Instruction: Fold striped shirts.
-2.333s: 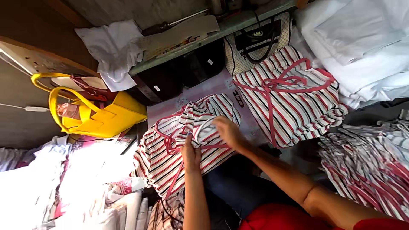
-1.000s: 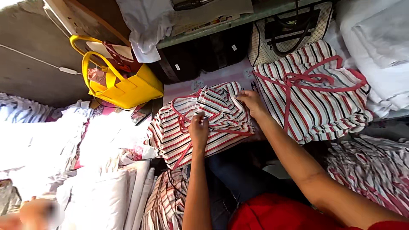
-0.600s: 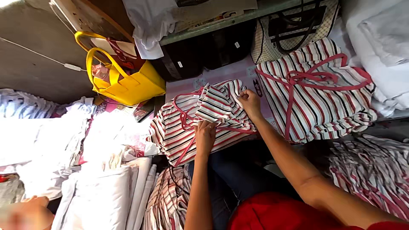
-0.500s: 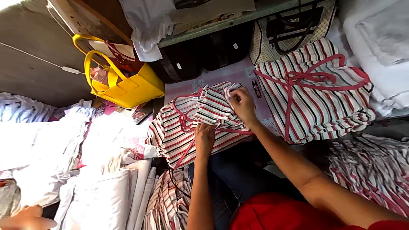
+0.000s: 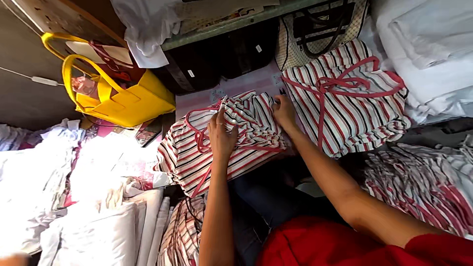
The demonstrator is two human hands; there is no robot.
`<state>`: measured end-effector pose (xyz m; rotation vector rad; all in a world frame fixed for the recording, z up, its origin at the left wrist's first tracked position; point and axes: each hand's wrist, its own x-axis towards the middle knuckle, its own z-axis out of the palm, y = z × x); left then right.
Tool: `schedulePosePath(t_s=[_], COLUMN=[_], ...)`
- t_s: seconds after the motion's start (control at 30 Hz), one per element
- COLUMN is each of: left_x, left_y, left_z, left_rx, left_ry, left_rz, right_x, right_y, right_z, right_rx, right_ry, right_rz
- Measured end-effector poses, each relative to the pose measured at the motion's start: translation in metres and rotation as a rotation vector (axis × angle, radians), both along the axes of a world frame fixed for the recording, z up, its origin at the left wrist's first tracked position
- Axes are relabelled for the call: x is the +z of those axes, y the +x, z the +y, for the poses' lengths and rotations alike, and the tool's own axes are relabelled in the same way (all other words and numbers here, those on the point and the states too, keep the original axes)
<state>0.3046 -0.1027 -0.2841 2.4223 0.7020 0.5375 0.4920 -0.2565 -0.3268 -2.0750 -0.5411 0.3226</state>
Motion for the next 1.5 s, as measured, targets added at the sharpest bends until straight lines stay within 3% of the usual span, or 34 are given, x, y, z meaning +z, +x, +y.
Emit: schedulePosePath(t_s=[0.07, 0.13, 0.33, 0.43, 0.57, 0.67, 0.73, 0.83, 0.93, 1.03, 1.1, 1.17, 1.27, 1.37, 1.43, 1.5], left_x=[-0.004, -0.003, -0.018, -0.019, -0.013, -0.005, -0.010, -0.021, -0.021, -0.020, -0.016, -0.011, -0.003, -0.005, -0.014, -0.023], left_y=[0.008, 0.005, -0.010, -0.023, -0.038, -0.025, -0.013, -0.005, -0.011, -0.014, -0.010, -0.002, 0.009, 0.012, 0.010, 0.009], left_z=[0.011, 0.012, 0.000, -0.005, -0.014, -0.019, -0.014, 0.005, 0.012, 0.006, -0.002, -0.009, -0.014, -0.016, -0.019, -0.020], left_rx=[-0.062, -0.071, -0.156, -0.159, -0.034, 0.127, 0.174, 0.231, 0.195, 0.274, 0.336, 0.366, 0.378, 0.451, 0.476, 0.498], left_ry=[0.003, -0.017, 0.057, 0.052, -0.092, -0.382, -0.351, -0.262, -0.284, -0.389, -0.545, -0.728, -0.917, -1.006, -1.020, -1.027], left_rz=[0.132, 0.099, 0.076, 0.012, -0.075, -0.298, -0.217, -0.062, -0.026, -0.142, -0.295, -0.482, -0.689, -0.754, -0.760, -0.740], right_x=[-0.020, -0.028, -0.015, 0.003, 0.024, -0.006, -0.014, 0.015, 0.037, 0.017, -0.005, -0.022, -0.022, 0.003, 0.019, 0.011], right_y=[0.017, 0.018, 0.007, -0.011, -0.076, -0.125, -0.150, -0.144, -0.107, -0.042, -0.012, 0.000, -0.005, -0.026, -0.056, -0.093], right_z=[0.009, 0.015, 0.026, 0.020, 0.022, 0.048, 0.046, 0.028, 0.000, -0.029, -0.043, -0.047, -0.048, -0.033, -0.009, 0.024], right_rx=[-0.029, -0.011, -0.041, -0.081, 0.210, 0.441, 0.565, 0.745, 0.515, 0.151, 0.100, 0.118, 0.048, -0.016, 0.081, 0.280], right_ry=[-0.021, 0.022, -0.125, 0.101, 0.361, 0.277, 0.141, 0.100, 0.167, 0.008, -0.190, -0.220, -0.019, 0.200, 0.295, 0.305], right_rz=[0.116, 0.107, -0.016, -0.217, -0.388, -0.547, -0.481, -0.227, -0.238, -0.248, -0.105, -0.007, 0.107, 0.184, 0.018, -0.191])
